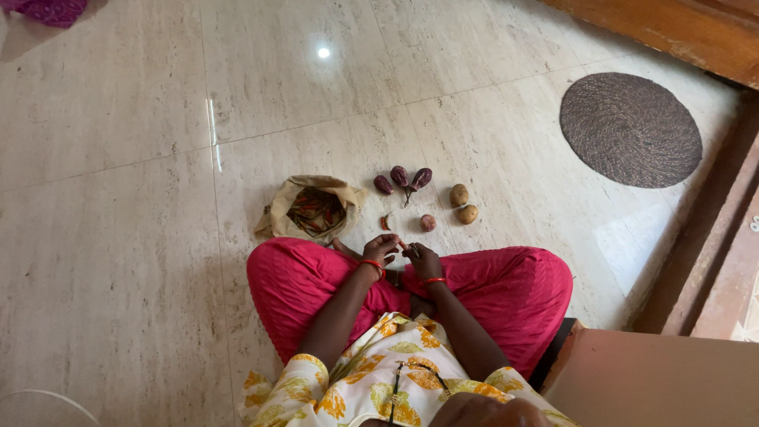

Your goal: The person sits on the floor and peels potatoes and eggplants using a small knife. They handle the vegetables one at a time, removing the skin and placing the peeled items on the floor.

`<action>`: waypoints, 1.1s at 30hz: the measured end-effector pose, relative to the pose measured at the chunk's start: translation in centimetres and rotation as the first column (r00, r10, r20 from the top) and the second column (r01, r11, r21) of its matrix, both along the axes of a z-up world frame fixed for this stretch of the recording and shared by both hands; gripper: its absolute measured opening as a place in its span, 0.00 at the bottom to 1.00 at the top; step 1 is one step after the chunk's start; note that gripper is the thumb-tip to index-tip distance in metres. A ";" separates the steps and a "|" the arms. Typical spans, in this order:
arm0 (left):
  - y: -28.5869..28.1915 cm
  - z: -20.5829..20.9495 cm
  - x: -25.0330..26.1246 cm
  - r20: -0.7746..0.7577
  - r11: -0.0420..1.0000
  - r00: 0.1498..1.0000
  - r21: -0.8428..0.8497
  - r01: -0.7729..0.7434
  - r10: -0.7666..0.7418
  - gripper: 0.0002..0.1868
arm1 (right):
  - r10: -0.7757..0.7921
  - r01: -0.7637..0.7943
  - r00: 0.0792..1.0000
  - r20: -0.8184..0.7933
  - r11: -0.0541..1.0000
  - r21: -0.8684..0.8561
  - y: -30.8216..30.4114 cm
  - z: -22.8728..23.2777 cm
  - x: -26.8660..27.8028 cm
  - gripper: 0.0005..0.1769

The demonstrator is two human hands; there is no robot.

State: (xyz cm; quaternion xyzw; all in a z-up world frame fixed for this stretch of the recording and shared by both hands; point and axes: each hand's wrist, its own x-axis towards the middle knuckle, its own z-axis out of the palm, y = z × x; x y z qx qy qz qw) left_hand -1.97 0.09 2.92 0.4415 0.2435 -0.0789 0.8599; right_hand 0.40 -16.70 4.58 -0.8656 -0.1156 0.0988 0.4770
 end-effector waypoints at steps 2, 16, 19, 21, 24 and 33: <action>0.2 0.0 0.0 -0.006 0.999 0.999 0.028 -0.032 0.032 0.07 | -0.005 0.004 0.999 -0.036 1.000 -0.015 0.3 -0.1 -0.2 0.16; -1.3 -0.6 -0.3 0.097 0.991 0.995 0.136 -0.018 0.005 0.09 | -0.068 0.229 0.947 -0.313 0.828 0.513 0.5 -0.4 0.8 0.20; -1.7 -0.7 -0.4 0.030 0.966 0.999 0.257 -0.023 0.016 0.10 | 0.034 0.164 0.934 -0.355 0.842 0.514 1.0 -0.8 -0.3 0.20; -1.8 -0.7 -0.3 0.059 0.953 0.996 0.294 -0.075 0.060 0.09 | 0.096 0.095 0.937 -0.335 0.854 0.511 1.2 -0.9 -0.7 0.21; -2.0 -0.6 -0.1 0.184 0.944 0.979 0.297 -0.140 0.087 0.08 | 0.189 -0.026 0.955 -0.229 0.821 0.571 1.4 -0.9 -0.5 0.23; -1.7 -0.3 -0.4 0.098 0.935 0.994 0.345 -0.083 0.052 0.08 | 0.181 0.003 0.933 -0.311 0.860 0.511 0.7 -0.3 0.1 0.13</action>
